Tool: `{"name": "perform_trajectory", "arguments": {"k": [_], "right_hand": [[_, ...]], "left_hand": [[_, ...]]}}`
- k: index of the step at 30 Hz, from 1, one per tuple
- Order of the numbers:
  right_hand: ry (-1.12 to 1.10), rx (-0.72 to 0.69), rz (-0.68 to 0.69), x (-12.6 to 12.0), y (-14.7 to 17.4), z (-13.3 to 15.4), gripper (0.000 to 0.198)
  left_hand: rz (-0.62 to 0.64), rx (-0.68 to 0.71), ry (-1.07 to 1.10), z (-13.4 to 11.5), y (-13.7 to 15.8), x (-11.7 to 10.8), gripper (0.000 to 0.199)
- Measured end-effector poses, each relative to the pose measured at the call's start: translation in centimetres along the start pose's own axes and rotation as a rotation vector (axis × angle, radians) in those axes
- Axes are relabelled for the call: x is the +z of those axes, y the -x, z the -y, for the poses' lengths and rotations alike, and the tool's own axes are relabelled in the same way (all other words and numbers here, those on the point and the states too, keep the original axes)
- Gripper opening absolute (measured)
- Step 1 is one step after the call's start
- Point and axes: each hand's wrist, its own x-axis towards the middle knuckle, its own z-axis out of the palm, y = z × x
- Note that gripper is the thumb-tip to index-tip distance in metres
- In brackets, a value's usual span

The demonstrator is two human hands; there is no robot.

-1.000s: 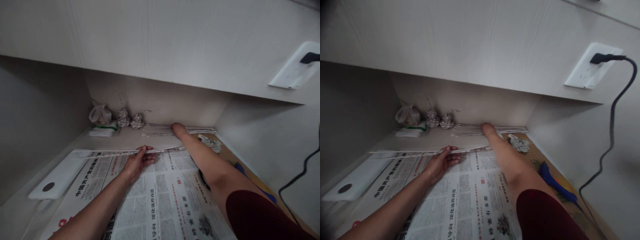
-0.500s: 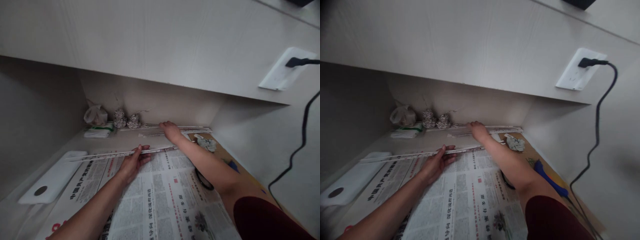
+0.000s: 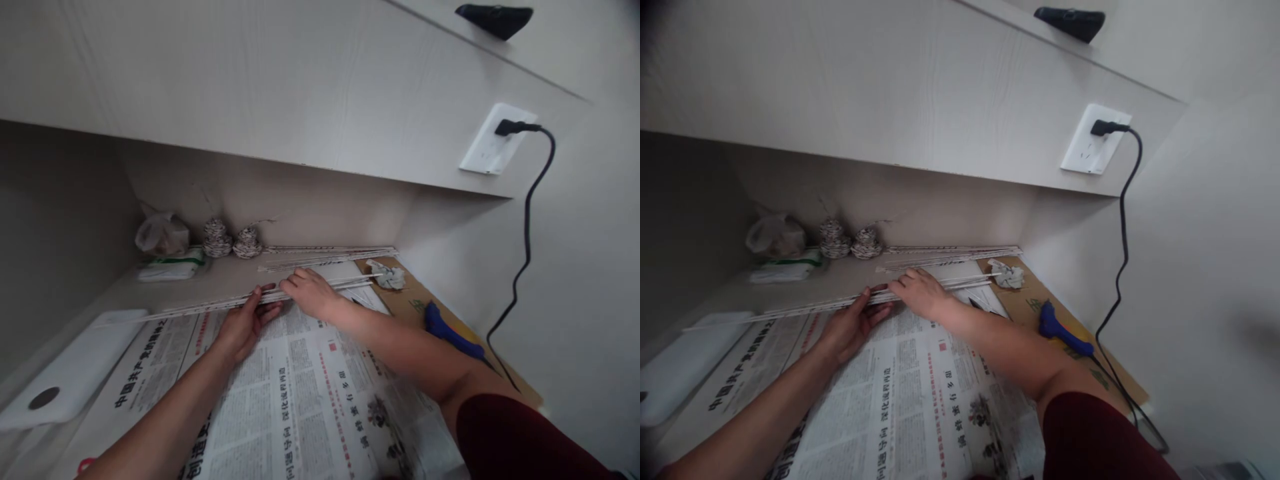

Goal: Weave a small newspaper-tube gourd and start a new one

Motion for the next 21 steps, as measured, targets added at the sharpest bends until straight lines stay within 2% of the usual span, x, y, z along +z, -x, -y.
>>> {"name": "perform_trajectory", "arguments": {"k": [11, 21], "right_hand": [[-0.133, 0.126, 0.03, 0.8, -0.3, -1.7, 0.022], [-0.343, 0.133, -0.042, 0.7, -1.6, 0.9, 0.023]], "left_hand": [[-0.009, 0.002, 0.056, 0.0, -0.3, -0.3, 0.026], [0.032, 0.012, 0.06, -0.1, -0.3, -0.4, 0.03]]}}
